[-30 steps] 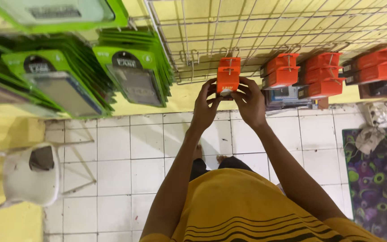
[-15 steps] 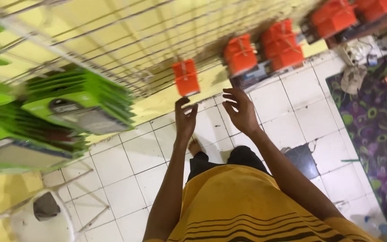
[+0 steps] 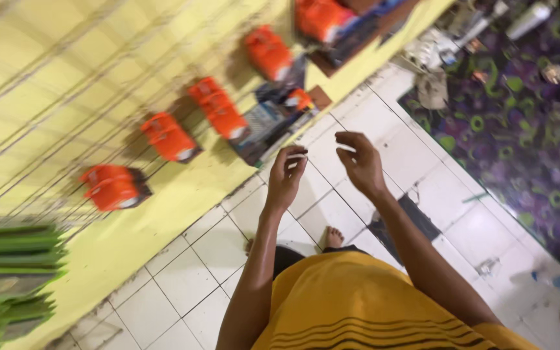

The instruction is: The person arranges small retail boxes on a wall-mounted wire grid display. They pick up boxes from a nearby shelf, hang them on hooks, and adjust their positions to align with other items.

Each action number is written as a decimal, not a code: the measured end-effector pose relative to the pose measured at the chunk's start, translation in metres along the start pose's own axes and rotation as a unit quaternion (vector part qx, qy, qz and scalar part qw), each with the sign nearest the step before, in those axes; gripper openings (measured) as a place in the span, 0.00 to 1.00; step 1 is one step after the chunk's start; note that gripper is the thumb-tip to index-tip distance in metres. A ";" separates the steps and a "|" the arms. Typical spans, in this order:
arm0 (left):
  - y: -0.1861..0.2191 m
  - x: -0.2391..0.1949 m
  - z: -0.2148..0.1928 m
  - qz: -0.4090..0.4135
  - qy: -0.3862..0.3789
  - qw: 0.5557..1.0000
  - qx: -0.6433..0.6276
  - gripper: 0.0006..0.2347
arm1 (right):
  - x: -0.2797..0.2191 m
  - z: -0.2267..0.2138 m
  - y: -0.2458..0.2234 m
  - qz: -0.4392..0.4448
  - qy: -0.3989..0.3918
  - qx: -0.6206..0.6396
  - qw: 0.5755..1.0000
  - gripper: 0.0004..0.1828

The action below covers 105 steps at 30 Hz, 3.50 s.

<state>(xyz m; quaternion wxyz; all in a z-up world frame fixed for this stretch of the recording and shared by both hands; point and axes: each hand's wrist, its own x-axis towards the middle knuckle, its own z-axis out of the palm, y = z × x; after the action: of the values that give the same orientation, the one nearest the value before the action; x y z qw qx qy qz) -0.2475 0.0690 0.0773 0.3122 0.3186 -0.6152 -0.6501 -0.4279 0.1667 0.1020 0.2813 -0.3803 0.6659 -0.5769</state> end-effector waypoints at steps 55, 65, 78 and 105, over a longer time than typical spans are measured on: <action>0.082 0.307 0.385 0.194 0.183 0.952 0.153 0.36 | 0.415 -0.318 0.028 0.042 -0.049 0.302 0.951 0.28; 0.045 0.181 0.326 0.134 0.415 0.895 0.100 0.31 | 0.307 -0.236 0.002 -0.049 -0.231 0.298 0.925 0.33; 0.147 0.043 0.091 0.137 0.330 0.926 0.121 0.33 | 0.167 -0.013 -0.131 -0.273 -0.377 0.235 0.854 0.33; 0.188 0.098 -0.101 0.341 0.221 0.907 0.111 0.31 | 0.211 0.138 -0.221 -0.297 -0.256 0.208 0.896 0.03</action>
<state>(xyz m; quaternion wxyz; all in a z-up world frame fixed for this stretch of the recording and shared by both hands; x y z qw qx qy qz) -0.2234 -0.0789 0.2579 0.6051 0.2574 -0.6699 -0.3447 -0.3926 -0.0952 0.3083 0.3302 -0.6276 0.2923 -0.6416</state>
